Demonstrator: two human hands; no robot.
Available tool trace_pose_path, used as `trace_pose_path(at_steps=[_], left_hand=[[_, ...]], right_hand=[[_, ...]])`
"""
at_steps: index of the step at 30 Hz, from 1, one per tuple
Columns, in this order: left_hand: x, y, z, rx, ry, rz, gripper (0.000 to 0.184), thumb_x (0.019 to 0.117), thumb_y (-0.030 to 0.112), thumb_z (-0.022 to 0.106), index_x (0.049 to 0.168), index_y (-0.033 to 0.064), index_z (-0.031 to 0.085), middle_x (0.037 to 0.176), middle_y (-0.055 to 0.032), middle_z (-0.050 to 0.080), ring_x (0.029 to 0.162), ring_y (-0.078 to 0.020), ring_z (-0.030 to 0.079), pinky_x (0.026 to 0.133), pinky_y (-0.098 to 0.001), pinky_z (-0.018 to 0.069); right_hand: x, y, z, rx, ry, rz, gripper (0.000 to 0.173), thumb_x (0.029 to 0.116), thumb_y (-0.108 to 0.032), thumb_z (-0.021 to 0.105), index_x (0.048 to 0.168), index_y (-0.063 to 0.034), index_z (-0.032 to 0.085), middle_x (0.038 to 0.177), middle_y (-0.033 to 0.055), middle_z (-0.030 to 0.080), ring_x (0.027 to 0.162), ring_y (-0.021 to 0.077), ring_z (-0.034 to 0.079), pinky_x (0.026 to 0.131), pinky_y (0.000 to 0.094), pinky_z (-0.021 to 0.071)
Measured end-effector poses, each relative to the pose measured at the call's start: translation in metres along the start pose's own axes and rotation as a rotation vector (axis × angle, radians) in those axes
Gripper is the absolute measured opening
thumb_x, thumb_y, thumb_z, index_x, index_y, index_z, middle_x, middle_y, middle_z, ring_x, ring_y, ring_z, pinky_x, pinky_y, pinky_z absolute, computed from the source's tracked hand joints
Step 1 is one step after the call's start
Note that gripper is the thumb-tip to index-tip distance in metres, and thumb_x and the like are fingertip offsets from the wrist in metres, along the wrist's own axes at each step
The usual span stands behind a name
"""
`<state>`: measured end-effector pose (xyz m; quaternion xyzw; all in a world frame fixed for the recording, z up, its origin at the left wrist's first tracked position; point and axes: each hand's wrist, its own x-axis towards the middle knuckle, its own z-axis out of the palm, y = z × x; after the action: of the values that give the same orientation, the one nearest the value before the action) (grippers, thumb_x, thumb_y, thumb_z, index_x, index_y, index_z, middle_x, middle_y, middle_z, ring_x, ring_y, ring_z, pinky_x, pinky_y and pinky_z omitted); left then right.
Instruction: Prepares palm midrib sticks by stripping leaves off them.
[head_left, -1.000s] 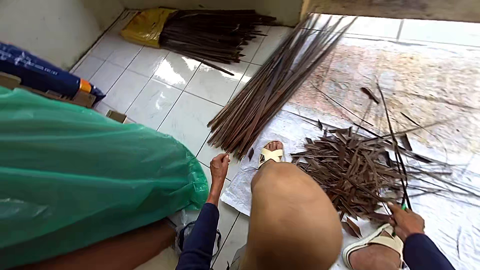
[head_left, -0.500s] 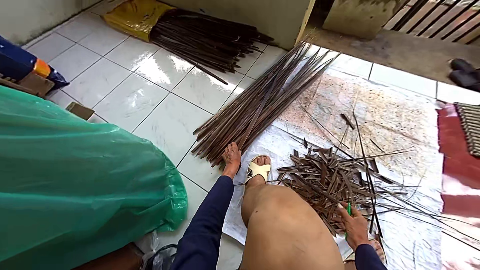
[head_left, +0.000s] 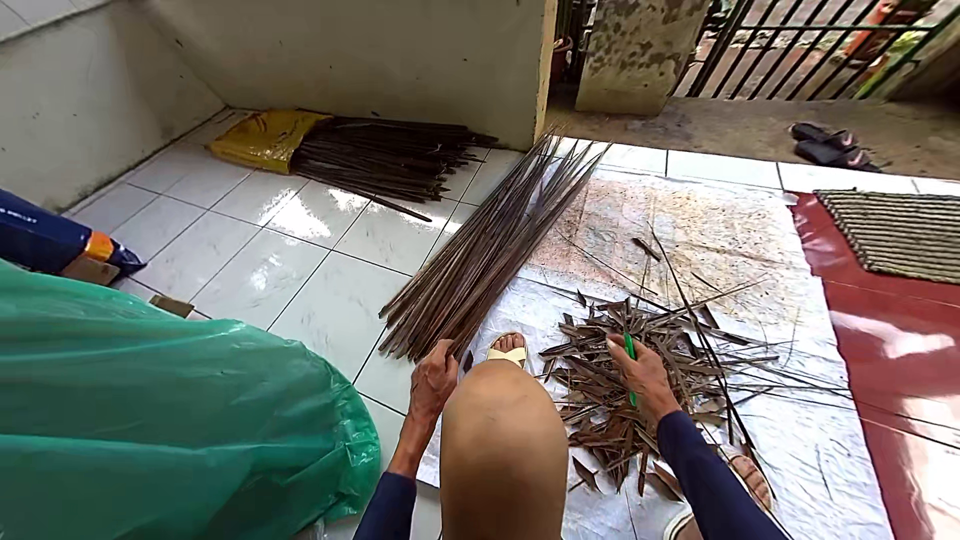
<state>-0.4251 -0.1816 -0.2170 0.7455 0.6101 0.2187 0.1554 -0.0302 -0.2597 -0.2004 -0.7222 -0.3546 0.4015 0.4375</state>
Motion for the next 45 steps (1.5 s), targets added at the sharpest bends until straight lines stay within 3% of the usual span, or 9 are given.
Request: trace_pose_path(at_steps=[7, 14, 17, 21, 24, 27, 32, 37, 45], left_hand=[[-0.002, 0.050, -0.105, -0.076, 0.060, 0.379, 0.029, 0.0967, 0.016, 0.054, 0.116, 0.0139, 0.076, 0.111, -0.0019, 0.077, 0.098, -0.0147, 0.074, 0.085, -0.0414, 0.0614], [0.025, 0.070, -0.127, -0.039, 0.091, 0.633, 0.031, 0.1008, 0.018, 0.051, 0.118, 0.0205, 0.076, 0.100, -0.0021, 0.076, 0.087, -0.0147, 0.073, 0.075, -0.0374, 0.0602], [0.032, 0.075, -0.127, -0.070, 0.120, 0.626, 0.030, 0.0998, 0.018, 0.052, 0.117, 0.0188, 0.076, 0.097, -0.0031, 0.075, 0.084, -0.0143, 0.072, 0.073, -0.0361, 0.0594], [0.036, 0.075, -0.132, -0.065, 0.118, 0.641, 0.031, 0.0985, 0.019, 0.053, 0.118, 0.0235, 0.077, 0.089, -0.0029, 0.072, 0.076, -0.0147, 0.068, 0.068, -0.0359, 0.0570], [0.032, 0.067, -0.134, -0.065, 0.096, 0.653, 0.032, 0.0976, 0.019, 0.054, 0.118, 0.0238, 0.078, 0.089, -0.0029, 0.073, 0.077, -0.0147, 0.069, 0.070, -0.0355, 0.0572], [0.033, 0.051, -0.132, -0.054, 0.059, 0.622, 0.031, 0.0966, 0.020, 0.054, 0.118, 0.0230, 0.077, 0.095, -0.0029, 0.074, 0.084, -0.0152, 0.071, 0.074, -0.0375, 0.0583], [0.054, 0.033, -0.128, -0.331, -0.448, 0.293, 0.046, 0.0944, 0.043, 0.065, 0.131, 0.0164, 0.070, 0.095, -0.0016, 0.071, 0.080, -0.0094, 0.064, 0.077, -0.0332, 0.0548], [0.091, 0.094, -0.137, -0.522, -0.758, 0.136, 0.040, 0.1041, 0.048, 0.056, 0.105, 0.0125, 0.074, 0.076, 0.0029, 0.065, 0.059, -0.0052, 0.056, 0.057, -0.0253, 0.0485], [0.138, 0.286, -0.182, -0.552, -0.884, 0.394, 0.046, 0.1110, 0.041, 0.042, 0.116, 0.0064, 0.072, 0.081, -0.0064, 0.067, 0.063, -0.0126, 0.061, 0.057, -0.0280, 0.0528]], right_hand=[[0.015, -0.113, -0.048, 0.229, 0.171, -0.089, 0.041, 0.1047, -0.047, 0.055, 0.105, -0.0072, 0.068, 0.061, -0.0040, 0.052, 0.044, 0.0058, 0.040, 0.044, 0.0244, 0.0381], [-0.004, -0.162, -0.134, 0.396, 0.451, -0.122, 0.030, 0.1031, -0.043, 0.060, 0.108, -0.0133, 0.062, 0.077, -0.0077, 0.062, 0.045, -0.0005, 0.035, 0.042, 0.0178, 0.0314], [-0.035, -0.200, -0.148, 0.416, 0.631, 0.132, 0.021, 0.1051, -0.031, 0.059, 0.106, -0.0102, 0.057, 0.078, -0.0045, 0.050, 0.051, 0.0029, 0.036, 0.048, 0.0209, 0.0327], [-0.002, -0.132, -0.184, 0.463, 0.709, -0.024, 0.028, 0.1008, -0.046, 0.062, 0.104, -0.0189, 0.055, 0.072, -0.0094, 0.056, 0.046, -0.0011, 0.038, 0.042, 0.0176, 0.0330], [-0.042, -0.182, -0.176, 0.484, 0.749, 0.122, 0.008, 0.1042, -0.017, 0.058, 0.100, -0.0137, 0.053, 0.075, -0.0061, 0.052, 0.047, 0.0019, 0.035, 0.044, 0.0186, 0.0316], [-0.059, -0.199, -0.170, 0.464, 0.754, 0.123, 0.007, 0.1061, -0.014, 0.053, 0.101, -0.0143, 0.049, 0.076, -0.0064, 0.049, 0.046, -0.0002, 0.031, 0.042, 0.0168, 0.0282], [-0.045, -0.201, -0.164, 0.338, 0.595, -0.030, 0.007, 0.1040, -0.018, 0.058, 0.100, -0.0123, 0.056, 0.071, -0.0074, 0.046, 0.048, 0.0000, 0.034, 0.045, 0.0178, 0.0305], [-0.016, -0.207, -0.143, 0.250, 0.424, -0.282, 0.015, 0.1030, -0.025, 0.061, 0.103, -0.0103, 0.063, 0.071, -0.0065, 0.052, 0.048, 0.0022, 0.036, 0.045, 0.0210, 0.0331], [-0.042, -0.251, -0.114, 0.070, 0.306, -0.486, 0.025, 0.1048, -0.033, 0.059, 0.106, -0.0086, 0.064, 0.080, 0.0002, 0.071, 0.050, 0.0079, 0.049, 0.047, 0.0275, 0.0389]])
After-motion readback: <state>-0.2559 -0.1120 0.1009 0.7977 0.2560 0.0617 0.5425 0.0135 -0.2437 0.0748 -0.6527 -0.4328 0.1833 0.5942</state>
